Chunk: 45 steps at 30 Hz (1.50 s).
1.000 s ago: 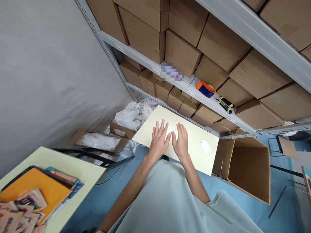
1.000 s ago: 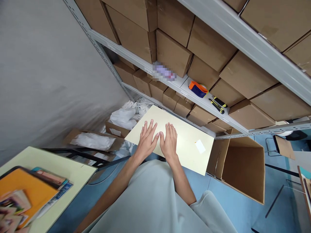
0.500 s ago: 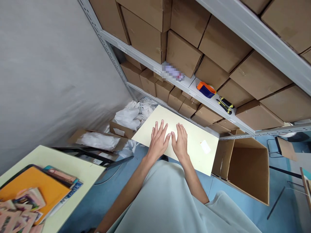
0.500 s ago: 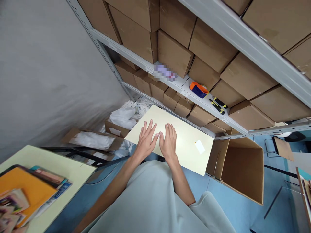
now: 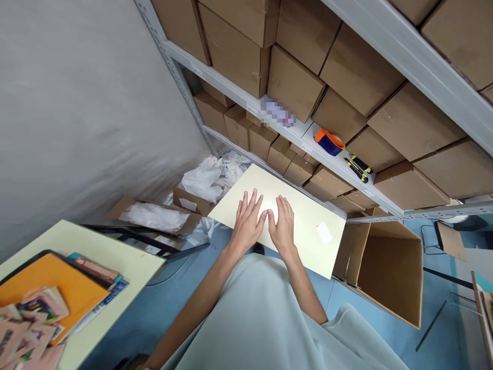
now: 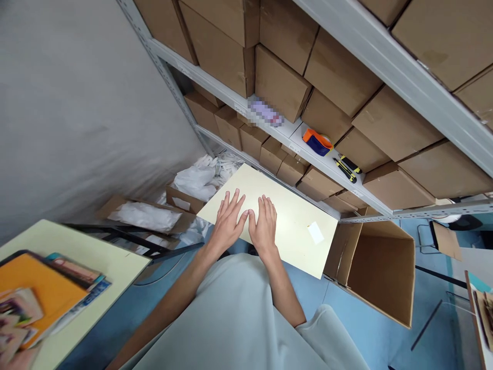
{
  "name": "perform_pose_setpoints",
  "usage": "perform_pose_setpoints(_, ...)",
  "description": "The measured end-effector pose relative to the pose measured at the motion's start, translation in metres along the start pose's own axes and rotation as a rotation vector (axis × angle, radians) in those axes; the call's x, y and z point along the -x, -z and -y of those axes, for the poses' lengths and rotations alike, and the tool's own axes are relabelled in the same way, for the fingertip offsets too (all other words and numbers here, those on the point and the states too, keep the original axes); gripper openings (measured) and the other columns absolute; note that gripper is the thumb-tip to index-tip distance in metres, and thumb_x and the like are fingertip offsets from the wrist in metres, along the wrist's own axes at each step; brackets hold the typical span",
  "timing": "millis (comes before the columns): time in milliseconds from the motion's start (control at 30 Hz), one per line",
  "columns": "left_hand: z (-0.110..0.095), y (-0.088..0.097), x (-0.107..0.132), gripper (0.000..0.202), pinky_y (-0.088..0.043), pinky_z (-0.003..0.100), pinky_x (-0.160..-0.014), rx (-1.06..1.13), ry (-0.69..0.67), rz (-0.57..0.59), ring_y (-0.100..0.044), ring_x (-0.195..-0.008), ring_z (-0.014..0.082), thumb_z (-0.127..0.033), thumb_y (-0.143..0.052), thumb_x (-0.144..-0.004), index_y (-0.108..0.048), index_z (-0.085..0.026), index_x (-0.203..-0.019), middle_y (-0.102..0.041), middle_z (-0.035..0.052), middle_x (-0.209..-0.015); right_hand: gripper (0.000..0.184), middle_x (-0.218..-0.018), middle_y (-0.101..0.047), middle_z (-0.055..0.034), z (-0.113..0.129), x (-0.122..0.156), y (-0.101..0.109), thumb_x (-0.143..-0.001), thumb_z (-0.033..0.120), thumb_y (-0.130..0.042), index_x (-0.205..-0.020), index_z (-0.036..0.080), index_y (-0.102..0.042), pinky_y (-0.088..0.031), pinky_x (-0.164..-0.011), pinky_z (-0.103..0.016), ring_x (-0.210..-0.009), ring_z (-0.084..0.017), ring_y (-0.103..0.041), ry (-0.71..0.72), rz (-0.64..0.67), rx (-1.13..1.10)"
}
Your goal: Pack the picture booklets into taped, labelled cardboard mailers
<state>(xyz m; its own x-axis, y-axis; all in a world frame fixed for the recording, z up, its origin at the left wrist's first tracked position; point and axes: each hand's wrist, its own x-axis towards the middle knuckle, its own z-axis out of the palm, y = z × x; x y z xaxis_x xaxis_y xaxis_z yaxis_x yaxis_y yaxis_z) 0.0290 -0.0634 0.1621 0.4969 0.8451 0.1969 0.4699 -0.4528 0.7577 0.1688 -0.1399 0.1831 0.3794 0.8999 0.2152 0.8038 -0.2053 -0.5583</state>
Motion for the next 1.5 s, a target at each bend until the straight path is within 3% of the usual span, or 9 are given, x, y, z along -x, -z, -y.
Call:
perform_pose_setpoints(167,-0.004,0.022,0.025,0.063,-0.026,0.069,-0.151,-0.029,0.118,-0.066,-0.025,-0.187,0.0364,-0.050,-0.040,-0.125,-0.058,-0.020,-0.177,-0.044,0.0162,-0.192,0.065,-0.178,-0.061,-0.0273,0.000,-0.004,-0.008,-0.125,0.052,-0.041,-0.176,0.013,-0.057,-0.046,-0.142,-0.070,-0.173,-0.038,-0.054,0.097,0.099,-0.100)
perform_pose_setpoints(300,0.004,0.060,0.074,0.062,-0.026,0.066,-0.152,-0.094,0.327,-0.221,-0.025,-0.188,0.0333,-0.051,-0.040,-0.126,-0.059,-0.020,-0.176,-0.045,0.0152,-0.192,0.072,-0.174,-0.064,-0.0281,0.022,-0.011,-0.043,-0.124,0.063,-0.040,-0.174,0.014,-0.058,-0.047,-0.141,-0.072,-0.170,-0.039,-0.057,0.298,0.241,-0.224)
perform_pose_setpoints(567,0.045,0.153,0.246,0.072,-0.023,0.063,-0.153,-0.182,0.748,-0.725,-0.027,-0.187,0.0362,-0.068,-0.042,-0.124,-0.060,-0.020,-0.174,-0.051,0.0179,-0.189,0.073,-0.178,-0.062,-0.0231,0.154,0.027,-0.124,-0.124,0.068,-0.040,-0.175,0.019,-0.058,-0.047,-0.144,-0.064,-0.170,-0.034,-0.058,0.709,0.685,-0.427)
perform_pose_setpoints(733,0.096,0.184,0.346,0.077,-0.025,0.058,-0.153,-0.132,0.933,-0.907,-0.033,-0.185,0.0356,-0.075,-0.049,-0.120,-0.060,-0.021,-0.174,-0.052,0.0184,-0.188,0.068,-0.173,-0.068,-0.0196,0.233,0.081,-0.175,-0.125,0.065,-0.041,-0.171,0.021,-0.062,-0.050,-0.142,-0.060,-0.165,-0.034,-0.063,0.787,0.935,-0.402)
perform_pose_setpoints(933,0.188,0.230,0.438,0.074,-0.027,0.056,-0.153,-0.044,1.066,-0.952,-0.042,-0.181,0.0375,-0.067,-0.059,-0.117,-0.061,-0.017,-0.172,-0.052,0.0222,-0.187,0.058,-0.164,-0.075,-0.0199,0.320,0.159,-0.265,-0.124,0.056,-0.048,-0.162,0.018,-0.069,-0.061,-0.131,-0.049,-0.150,-0.032,-0.075,0.741,1.092,-0.306)
perform_pose_setpoints(1067,0.260,0.266,0.465,0.075,-0.027,0.059,-0.153,0.034,1.162,-0.904,-0.040,-0.181,0.0412,-0.057,-0.072,-0.111,-0.060,-0.015,-0.171,-0.047,0.0250,-0.189,0.045,-0.158,-0.079,-0.0210,0.379,0.203,-0.331,-0.122,0.035,-0.055,-0.157,0.013,-0.072,-0.064,-0.125,-0.044,-0.145,-0.031,-0.079,0.695,1.205,-0.201)
perform_pose_setpoints(1233,0.322,0.282,0.455,0.081,-0.022,0.071,-0.151,0.045,1.291,-0.756,-0.026,-0.185,0.0492,-0.042,-0.083,-0.103,-0.059,-0.007,-0.171,-0.036,0.0312,-0.193,0.038,-0.146,-0.084,-0.0236,0.425,0.236,-0.384,-0.117,0.020,-0.058,-0.147,0.007,-0.077,-0.064,-0.121,-0.046,-0.138,-0.034,-0.082,0.614,1.256,0.020)
perform_pose_setpoints(1367,0.323,0.277,0.452,0.073,-0.022,0.069,-0.150,0.059,1.296,-0.677,-0.020,-0.187,0.0473,-0.022,-0.071,-0.104,-0.056,0.003,-0.171,-0.023,0.0348,-0.195,0.036,-0.142,-0.087,-0.0210,0.433,0.245,-0.394,-0.118,0.023,-0.058,-0.144,0.009,-0.078,-0.063,-0.120,-0.046,-0.135,-0.034,-0.083,0.544,1.277,0.069)
perform_pose_setpoints(1500,0.296,0.288,0.464,0.048,-0.044,0.057,-0.143,0.130,1.199,-0.746,-0.056,-0.172,0.0410,-0.028,-0.061,-0.111,-0.075,-0.010,-0.153,-0.063,0.0276,-0.176,0.034,-0.142,-0.087,-0.0216,0.431,0.242,-0.386,-0.116,0.023,-0.062,-0.142,0.009,-0.079,-0.064,-0.119,-0.044,-0.136,-0.032,-0.084,0.468,1.285,-0.029)
